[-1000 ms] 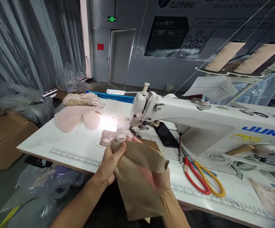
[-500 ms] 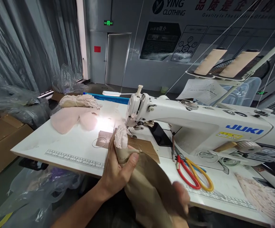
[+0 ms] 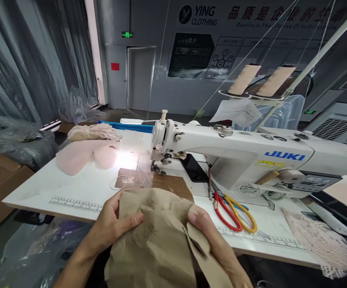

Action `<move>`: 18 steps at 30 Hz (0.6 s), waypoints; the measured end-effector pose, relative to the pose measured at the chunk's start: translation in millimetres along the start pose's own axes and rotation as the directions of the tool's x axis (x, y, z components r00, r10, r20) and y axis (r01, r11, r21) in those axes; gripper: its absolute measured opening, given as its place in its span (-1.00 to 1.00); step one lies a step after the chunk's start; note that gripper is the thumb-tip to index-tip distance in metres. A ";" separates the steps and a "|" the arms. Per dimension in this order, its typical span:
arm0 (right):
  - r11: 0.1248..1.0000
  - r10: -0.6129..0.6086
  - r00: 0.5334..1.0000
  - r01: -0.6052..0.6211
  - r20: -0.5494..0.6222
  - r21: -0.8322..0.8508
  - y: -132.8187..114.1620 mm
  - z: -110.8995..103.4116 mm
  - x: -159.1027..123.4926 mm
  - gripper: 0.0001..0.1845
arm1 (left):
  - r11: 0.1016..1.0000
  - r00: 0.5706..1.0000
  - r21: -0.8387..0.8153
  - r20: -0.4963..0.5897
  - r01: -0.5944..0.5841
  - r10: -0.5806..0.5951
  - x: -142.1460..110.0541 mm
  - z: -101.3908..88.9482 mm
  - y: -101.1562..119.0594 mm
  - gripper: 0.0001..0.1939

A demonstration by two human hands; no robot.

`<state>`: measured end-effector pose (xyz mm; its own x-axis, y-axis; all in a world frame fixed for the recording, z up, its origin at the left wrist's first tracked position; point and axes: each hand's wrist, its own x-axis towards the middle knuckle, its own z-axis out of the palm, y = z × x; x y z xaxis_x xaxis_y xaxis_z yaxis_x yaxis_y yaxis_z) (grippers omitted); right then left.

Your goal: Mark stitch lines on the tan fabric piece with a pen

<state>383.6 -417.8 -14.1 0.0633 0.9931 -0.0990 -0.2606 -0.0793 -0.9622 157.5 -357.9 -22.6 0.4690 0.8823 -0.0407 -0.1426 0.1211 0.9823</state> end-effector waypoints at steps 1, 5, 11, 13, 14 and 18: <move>0.999 0.031 1.000 -0.031 0.000 0.010 -2.1 -3.4 4.7 -0.52 | 0.999 0.999 0.050 -0.036 0.007 -0.005 -1.6 -4.2 -1.8 -0.29; 0.982 0.097 0.978 -0.064 -0.183 0.179 -9.9 -36.2 20.2 -0.51 | 0.984 0.994 0.159 -0.084 0.081 -0.068 -4.6 -27.4 -12.0 -0.42; 0.940 -0.005 0.869 0.174 -0.495 0.295 -44.5 -45.6 27.1 -0.40 | 0.936 0.995 0.340 -0.055 0.092 -0.078 -3.0 -41.1 -9.9 -0.51; 0.942 -0.087 0.887 0.221 -0.454 0.251 -55.7 -25.2 28.7 -0.39 | 0.914 0.997 0.399 -0.059 0.077 -0.058 -0.4 -38.1 -5.6 -0.53; 0.947 -0.122 0.903 0.231 -0.411 0.225 -57.9 -13.4 29.8 -0.40 | 0.902 0.997 0.428 -0.068 0.065 -0.040 1.1 -36.4 -3.9 -0.54; 0.958 -0.270 0.925 0.286 -0.268 0.020 -31.8 24.1 36.3 -0.55 | 0.861 0.996 0.509 -0.081 0.020 0.025 6.0 -34.5 -3.5 -0.58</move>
<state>371.0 -377.1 19.0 0.3873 0.9165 0.1004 -0.2508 0.2095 -0.9451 130.7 -337.4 -32.6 0.3930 0.9190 -0.0306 0.3296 -0.1097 0.9377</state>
